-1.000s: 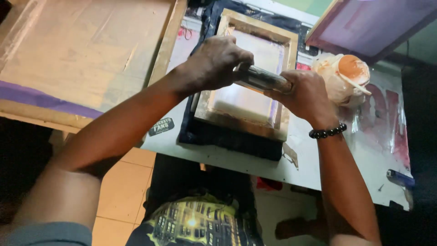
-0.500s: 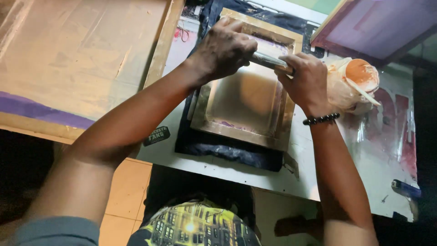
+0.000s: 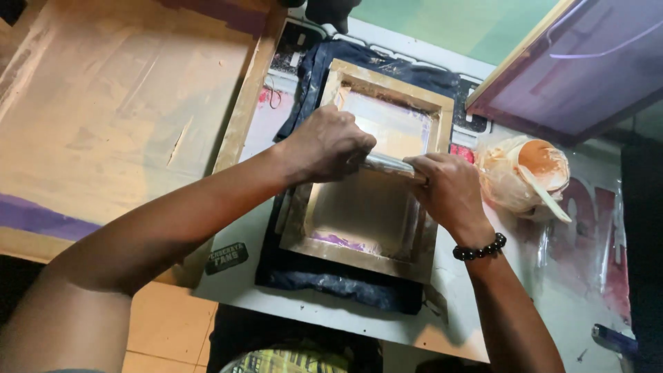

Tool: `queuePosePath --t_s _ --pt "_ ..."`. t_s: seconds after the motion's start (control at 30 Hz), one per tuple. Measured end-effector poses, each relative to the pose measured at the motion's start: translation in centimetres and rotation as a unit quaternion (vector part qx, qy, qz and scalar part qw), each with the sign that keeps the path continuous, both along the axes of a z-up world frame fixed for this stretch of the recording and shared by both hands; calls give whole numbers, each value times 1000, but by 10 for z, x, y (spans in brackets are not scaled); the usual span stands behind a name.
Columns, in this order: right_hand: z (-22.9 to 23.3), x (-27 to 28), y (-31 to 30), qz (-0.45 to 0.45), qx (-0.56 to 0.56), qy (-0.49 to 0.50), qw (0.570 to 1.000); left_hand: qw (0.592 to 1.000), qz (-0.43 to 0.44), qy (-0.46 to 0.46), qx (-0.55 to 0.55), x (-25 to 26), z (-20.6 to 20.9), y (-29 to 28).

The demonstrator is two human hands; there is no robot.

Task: Manually screen printing a design onto a black t-shirt using a squeegee and white ink

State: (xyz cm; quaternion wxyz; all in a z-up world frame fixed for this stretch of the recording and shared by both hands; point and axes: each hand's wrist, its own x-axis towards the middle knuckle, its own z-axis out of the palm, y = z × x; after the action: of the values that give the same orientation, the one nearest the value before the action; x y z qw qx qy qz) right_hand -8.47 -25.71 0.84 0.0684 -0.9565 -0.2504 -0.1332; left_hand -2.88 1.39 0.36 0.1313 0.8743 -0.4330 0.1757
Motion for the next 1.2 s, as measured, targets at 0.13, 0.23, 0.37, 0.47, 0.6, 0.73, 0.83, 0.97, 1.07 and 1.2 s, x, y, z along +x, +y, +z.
queuePosePath --t_s 0.13,0.23,0.37,0.47,0.6,0.73,0.83,0.97,1.07,1.2 --pt "-9 65 -10 -2 8 -61 998 998 36 -49 -18 75 -26 -13" --pt "-20 96 -5 6 10 -104 994 992 91 -79 41 109 -47 -16" --pt "-13 91 4 14 19 -81 996 998 59 -7 4 92 -42 -11" --pt "-19 67 9 15 19 -53 998 998 53 17 -2 55 -35 -1" --pt "-29 31 10 -34 -22 0 999 998 46 31 19 12 -46 6" --pt "-13 -24 21 -17 8 6 1000 996 33 77 -5 -45 -34 13" --pt "-5 -58 19 6 27 24 999 997 30 75 16 -88 -9 15" --pt "21 -87 19 14 51 95 994 993 23 117 26 -109 13 24" --pt "41 -73 17 18 87 92 992 997 40 59 9 -84 20 20" --pt "6 -10 3 -21 57 -36 998 994 63 -85 -25 -12 -10 3"
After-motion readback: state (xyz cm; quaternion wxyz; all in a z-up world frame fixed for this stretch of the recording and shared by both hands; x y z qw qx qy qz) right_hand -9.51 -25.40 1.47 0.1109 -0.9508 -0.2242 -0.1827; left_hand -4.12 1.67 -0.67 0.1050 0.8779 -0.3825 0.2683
